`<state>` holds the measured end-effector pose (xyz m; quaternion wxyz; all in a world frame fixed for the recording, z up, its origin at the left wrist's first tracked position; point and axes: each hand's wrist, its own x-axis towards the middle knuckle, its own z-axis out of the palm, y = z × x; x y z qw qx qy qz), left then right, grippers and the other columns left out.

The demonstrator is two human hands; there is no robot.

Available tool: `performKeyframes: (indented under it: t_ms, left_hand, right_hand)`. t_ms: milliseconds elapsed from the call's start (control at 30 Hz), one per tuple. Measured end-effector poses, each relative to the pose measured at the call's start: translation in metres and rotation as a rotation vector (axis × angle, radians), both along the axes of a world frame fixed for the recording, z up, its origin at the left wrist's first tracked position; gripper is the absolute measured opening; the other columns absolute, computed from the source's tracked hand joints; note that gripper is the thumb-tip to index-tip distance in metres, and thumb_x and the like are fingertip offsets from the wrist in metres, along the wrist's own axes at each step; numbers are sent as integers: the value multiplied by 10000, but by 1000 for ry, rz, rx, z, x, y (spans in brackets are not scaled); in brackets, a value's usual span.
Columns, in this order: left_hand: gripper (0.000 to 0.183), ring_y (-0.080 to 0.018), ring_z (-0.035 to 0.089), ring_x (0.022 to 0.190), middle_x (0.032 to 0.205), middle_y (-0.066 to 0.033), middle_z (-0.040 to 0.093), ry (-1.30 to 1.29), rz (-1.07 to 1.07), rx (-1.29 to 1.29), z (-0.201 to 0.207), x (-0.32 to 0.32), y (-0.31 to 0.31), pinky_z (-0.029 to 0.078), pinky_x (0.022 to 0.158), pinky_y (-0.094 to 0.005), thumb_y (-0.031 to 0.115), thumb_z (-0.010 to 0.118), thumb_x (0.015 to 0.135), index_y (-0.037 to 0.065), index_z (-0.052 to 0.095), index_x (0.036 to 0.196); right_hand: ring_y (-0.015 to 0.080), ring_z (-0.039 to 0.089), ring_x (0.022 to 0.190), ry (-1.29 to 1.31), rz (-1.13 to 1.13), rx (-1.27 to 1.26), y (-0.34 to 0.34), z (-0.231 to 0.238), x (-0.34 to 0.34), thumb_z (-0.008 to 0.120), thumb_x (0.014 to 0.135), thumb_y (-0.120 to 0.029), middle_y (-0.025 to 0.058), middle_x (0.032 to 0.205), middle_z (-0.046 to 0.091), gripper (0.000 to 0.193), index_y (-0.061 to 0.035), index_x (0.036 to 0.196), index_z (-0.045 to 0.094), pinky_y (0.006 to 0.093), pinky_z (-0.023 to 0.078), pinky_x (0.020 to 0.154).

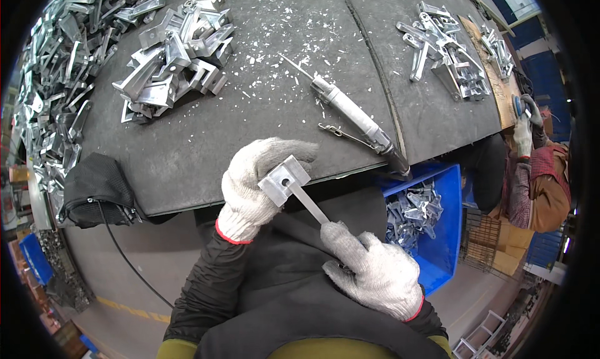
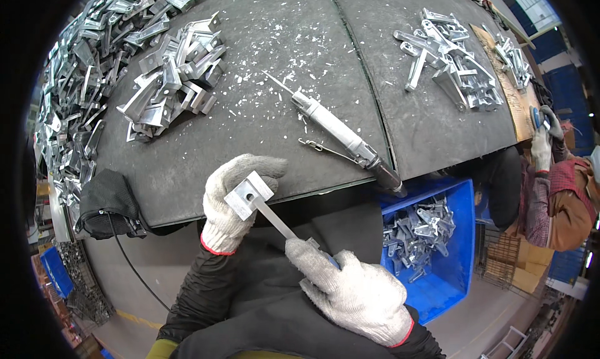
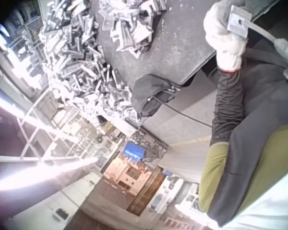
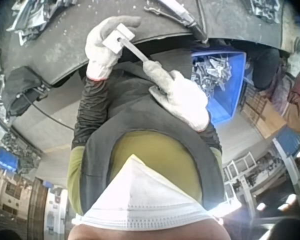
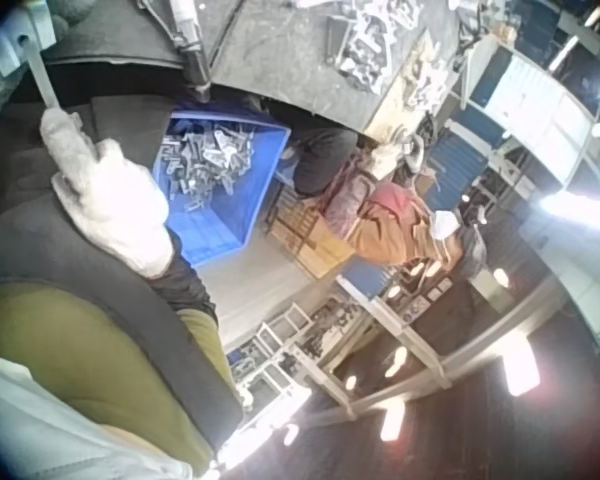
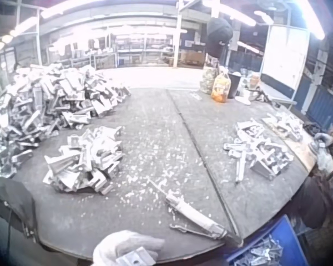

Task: The person smooths the edges of a rectangular metal part with a hand file.

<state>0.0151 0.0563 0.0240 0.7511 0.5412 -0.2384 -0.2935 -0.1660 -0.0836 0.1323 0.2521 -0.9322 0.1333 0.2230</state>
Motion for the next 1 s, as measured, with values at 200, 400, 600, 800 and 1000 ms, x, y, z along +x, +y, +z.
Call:
performKeyframes:
  t_ms: [200,400,600,800,1000]
  left_hand:
    - [375,-335,699,1111,1246,-290,671,113,54,-92,-16,-1,3,603,951,-444,43,616,941,-113,566,1278]
    - [425,-380,687,1132,1281,-325,637,249,108,-220,-26,-7,4,600,958,-486,39,640,942,-86,517,1329]
    - [488,-396,671,1163,1310,-342,610,85,4,-108,-24,-1,5,601,954,-503,-3,684,913,-49,495,1361]
    - [462,-385,683,1138,1302,-332,621,202,61,-99,-18,-2,6,603,952,-484,11,670,920,-81,495,1338]
    - [453,-450,629,1210,1342,-364,578,296,47,-329,-39,-6,7,567,999,-541,177,613,998,-51,478,1366]
  right_hand:
    - [355,696,682,85,-1,90,-3,5,2,779,860,-415,119,857,647,626,-262,1432,576,459,566,591]
    - [343,696,717,74,-28,146,-6,0,1,779,860,-418,107,876,657,647,-245,1445,563,450,566,622]
    - [348,728,826,153,-19,169,-10,-1,4,803,854,-375,118,995,698,692,-186,1467,543,436,592,708]
    - [271,682,1193,80,-162,622,-23,-10,3,849,849,-261,184,1350,659,816,-26,1524,455,341,535,998]
    - [262,615,1283,97,-208,940,-25,-16,-1,872,822,-228,192,1393,623,896,6,1548,402,344,463,1075]
